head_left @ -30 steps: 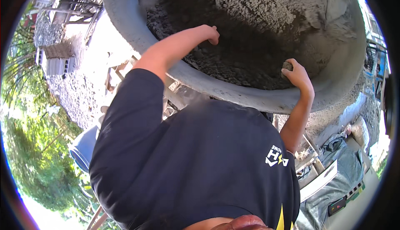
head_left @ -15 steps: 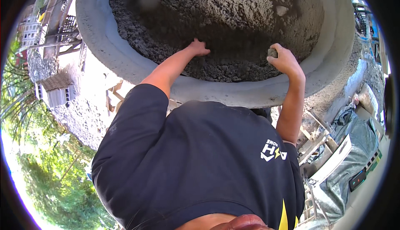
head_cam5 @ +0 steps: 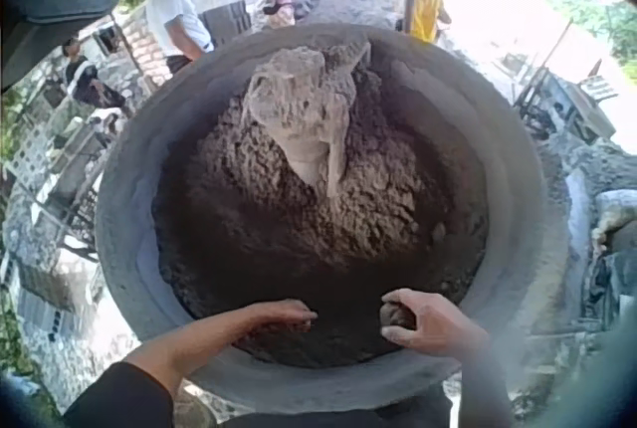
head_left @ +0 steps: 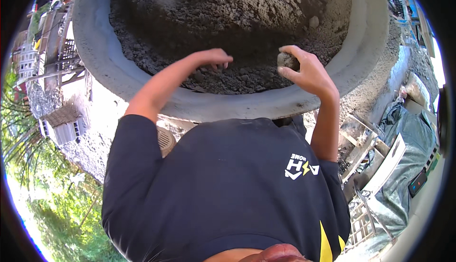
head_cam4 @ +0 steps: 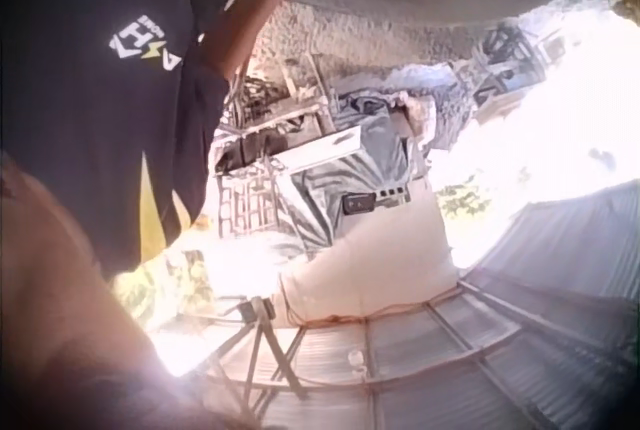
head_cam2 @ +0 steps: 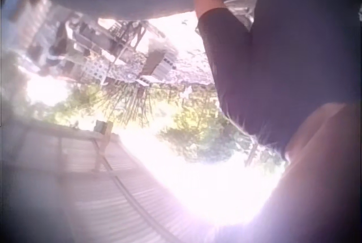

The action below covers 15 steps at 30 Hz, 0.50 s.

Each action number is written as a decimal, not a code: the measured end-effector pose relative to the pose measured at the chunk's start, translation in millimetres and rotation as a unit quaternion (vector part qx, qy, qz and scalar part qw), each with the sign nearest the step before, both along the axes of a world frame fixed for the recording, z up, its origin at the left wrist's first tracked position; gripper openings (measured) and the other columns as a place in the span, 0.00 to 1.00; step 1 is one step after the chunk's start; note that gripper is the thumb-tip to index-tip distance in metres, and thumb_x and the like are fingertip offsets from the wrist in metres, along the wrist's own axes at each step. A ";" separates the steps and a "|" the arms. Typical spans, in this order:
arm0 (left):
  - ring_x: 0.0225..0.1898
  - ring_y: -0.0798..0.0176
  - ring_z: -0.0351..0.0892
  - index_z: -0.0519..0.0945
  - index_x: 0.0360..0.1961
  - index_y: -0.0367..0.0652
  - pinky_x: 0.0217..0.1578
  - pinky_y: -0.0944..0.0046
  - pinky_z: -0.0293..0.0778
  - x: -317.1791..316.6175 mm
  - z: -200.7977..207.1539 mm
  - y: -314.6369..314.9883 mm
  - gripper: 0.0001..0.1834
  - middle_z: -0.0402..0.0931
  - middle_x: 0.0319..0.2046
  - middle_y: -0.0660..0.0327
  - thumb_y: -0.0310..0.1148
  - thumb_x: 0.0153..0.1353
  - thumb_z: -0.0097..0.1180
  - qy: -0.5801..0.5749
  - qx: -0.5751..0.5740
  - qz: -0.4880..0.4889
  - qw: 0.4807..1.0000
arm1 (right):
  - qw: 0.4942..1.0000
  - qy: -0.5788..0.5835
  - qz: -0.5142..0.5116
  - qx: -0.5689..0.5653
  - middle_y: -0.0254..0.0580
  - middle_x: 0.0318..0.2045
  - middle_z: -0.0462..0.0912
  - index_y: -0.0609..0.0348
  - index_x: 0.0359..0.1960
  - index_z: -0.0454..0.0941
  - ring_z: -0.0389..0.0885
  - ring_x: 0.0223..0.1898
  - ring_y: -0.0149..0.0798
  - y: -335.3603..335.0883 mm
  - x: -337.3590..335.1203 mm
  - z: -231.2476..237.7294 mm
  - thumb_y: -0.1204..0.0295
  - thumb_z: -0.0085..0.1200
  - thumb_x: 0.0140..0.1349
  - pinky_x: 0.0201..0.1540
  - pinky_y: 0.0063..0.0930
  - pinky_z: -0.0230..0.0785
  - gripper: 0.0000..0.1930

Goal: The person is mixing concrete in a mechanical mixer and using a shovel to handle the mixture.

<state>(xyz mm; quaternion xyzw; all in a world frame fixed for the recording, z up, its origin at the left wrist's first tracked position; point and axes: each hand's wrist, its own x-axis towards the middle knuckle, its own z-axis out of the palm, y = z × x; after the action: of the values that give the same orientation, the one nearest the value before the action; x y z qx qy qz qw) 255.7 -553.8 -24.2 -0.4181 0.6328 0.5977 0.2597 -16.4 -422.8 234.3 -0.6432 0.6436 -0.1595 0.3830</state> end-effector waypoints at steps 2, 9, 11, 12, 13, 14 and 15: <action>0.38 0.62 0.74 0.78 0.28 0.38 0.37 0.62 0.76 -24.5 72.5 -0.9 0.20 0.76 0.38 0.59 0.44 0.61 0.44 0.094 -0.004 0.064 0.993 | 0.995 -0.026 -0.065 -0.071 0.51 0.39 0.81 0.62 0.47 0.73 0.79 0.42 0.48 11.8 9.5 7.7 0.70 0.57 0.52 0.46 0.36 0.70 0.20; 0.36 0.67 0.68 0.73 0.33 0.41 0.42 0.62 0.68 -30.3 148.3 81.5 0.18 0.71 0.35 0.63 0.42 0.65 0.36 0.074 0.223 -0.047 0.971 | 0.985 -0.017 0.150 0.083 0.45 0.39 0.78 0.63 0.49 0.71 0.76 0.41 0.39 47.9 8.5 -39.5 0.69 0.57 0.55 0.47 0.34 0.68 0.20; 0.34 0.67 0.68 0.74 0.32 0.41 0.41 0.63 0.68 -37.3 166.9 79.2 0.18 0.72 0.33 0.63 0.42 0.65 0.37 0.127 0.084 -0.050 0.987 | 0.991 -0.093 0.051 0.081 0.43 0.37 0.78 0.62 0.48 0.72 0.76 0.39 0.37 43.9 -1.2 -33.4 0.69 0.57 0.54 0.45 0.31 0.69 0.19; 0.33 0.67 0.68 0.74 0.30 0.40 0.38 0.65 0.69 -38.3 169.0 65.9 0.16 0.72 0.31 0.63 0.40 0.63 0.38 0.177 0.078 0.032 0.981 | 0.981 -0.168 -0.048 0.077 0.41 0.36 0.79 0.61 0.46 0.73 0.77 0.37 0.35 40.9 -3.9 -29.2 0.70 0.58 0.54 0.43 0.28 0.69 0.18; 0.32 0.67 0.68 0.73 0.29 0.41 0.36 0.66 0.69 -43.1 180.3 55.4 0.14 0.72 0.30 0.63 0.38 0.61 0.39 0.165 0.026 0.108 0.980 | 0.977 -0.180 -0.117 -0.012 0.38 0.36 0.77 0.62 0.50 0.71 0.73 0.37 0.30 37.1 -1.5 -26.0 0.69 0.58 0.56 0.43 0.25 0.68 0.21; 0.31 0.67 0.68 0.73 0.28 0.40 0.35 0.66 0.69 -40.2 174.4 35.3 0.11 0.72 0.30 0.63 0.36 0.58 0.42 0.203 0.003 0.090 0.975 | 0.961 -0.192 -0.197 -0.012 0.39 0.38 0.77 0.63 0.52 0.70 0.75 0.39 0.32 29.7 2.0 -17.2 0.66 0.56 0.59 0.43 0.24 0.68 0.21; 0.34 0.67 0.71 0.74 0.28 0.39 0.37 0.66 0.70 -37.3 173.6 24.5 0.09 0.73 0.30 0.63 0.32 0.57 0.44 0.253 -0.201 -0.027 0.946 | 0.919 -0.279 -0.278 -0.006 0.40 0.38 0.77 0.62 0.52 0.70 0.75 0.41 0.34 23.7 4.4 -11.6 0.66 0.53 0.61 0.45 0.26 0.68 0.20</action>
<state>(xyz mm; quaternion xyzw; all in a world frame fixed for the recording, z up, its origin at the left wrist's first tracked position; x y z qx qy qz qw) 218.4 -529.3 149.4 -0.2789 0.7960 0.5368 0.0174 -12.0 -399.0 222.7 -0.3703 0.6627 -0.4365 0.4829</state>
